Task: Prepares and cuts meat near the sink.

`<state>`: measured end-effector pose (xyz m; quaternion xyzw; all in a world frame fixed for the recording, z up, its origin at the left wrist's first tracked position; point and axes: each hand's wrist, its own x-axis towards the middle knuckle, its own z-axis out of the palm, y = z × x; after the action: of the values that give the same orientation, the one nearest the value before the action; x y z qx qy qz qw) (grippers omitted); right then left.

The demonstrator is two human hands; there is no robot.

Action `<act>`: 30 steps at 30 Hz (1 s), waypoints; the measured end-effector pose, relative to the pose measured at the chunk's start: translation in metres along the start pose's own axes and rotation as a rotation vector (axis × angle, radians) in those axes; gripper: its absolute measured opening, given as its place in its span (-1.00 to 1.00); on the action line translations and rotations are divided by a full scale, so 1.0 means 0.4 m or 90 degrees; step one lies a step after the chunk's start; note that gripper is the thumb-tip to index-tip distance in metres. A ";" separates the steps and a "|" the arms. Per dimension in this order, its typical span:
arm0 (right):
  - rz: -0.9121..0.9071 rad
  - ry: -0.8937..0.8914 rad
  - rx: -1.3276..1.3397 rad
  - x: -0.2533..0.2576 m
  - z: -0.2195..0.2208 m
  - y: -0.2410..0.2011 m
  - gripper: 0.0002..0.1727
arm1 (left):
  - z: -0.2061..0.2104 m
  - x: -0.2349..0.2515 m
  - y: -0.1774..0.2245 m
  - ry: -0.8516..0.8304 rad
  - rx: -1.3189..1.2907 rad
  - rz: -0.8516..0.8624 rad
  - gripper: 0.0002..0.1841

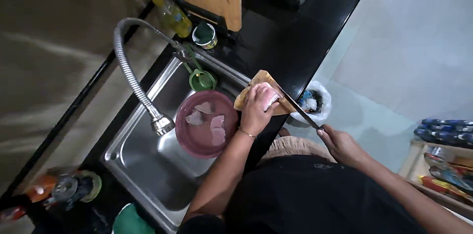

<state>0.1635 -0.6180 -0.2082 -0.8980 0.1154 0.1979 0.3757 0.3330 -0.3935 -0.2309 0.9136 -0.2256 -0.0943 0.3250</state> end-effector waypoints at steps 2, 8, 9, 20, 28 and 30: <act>-0.038 0.041 -0.006 -0.003 0.006 -0.013 -0.47 | 0.006 0.001 -0.003 0.004 -0.007 0.018 -0.57; -0.057 0.029 -0.011 0.007 0.022 -0.015 -0.48 | 0.033 -0.001 -0.018 0.099 -0.072 0.067 -0.73; -0.058 0.038 -0.012 0.006 0.028 -0.015 -0.48 | 0.036 -0.001 -0.021 0.106 -0.081 0.070 -0.74; -0.024 0.051 -0.009 -0.005 0.053 -0.037 -0.49 | 0.049 0.000 -0.030 0.127 -0.079 0.076 -0.76; -0.088 0.148 -0.011 -0.015 0.075 -0.030 -0.44 | 0.045 -0.015 -0.042 0.111 -0.086 0.084 -0.41; -0.082 0.142 -0.007 -0.016 0.079 -0.026 -0.43 | 0.036 -0.021 -0.041 0.073 -0.056 0.055 -0.27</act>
<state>0.1531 -0.5877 -0.2189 -0.9219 0.0977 0.0730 0.3676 0.3267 -0.3861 -0.2524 0.8918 -0.2413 -0.0376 0.3808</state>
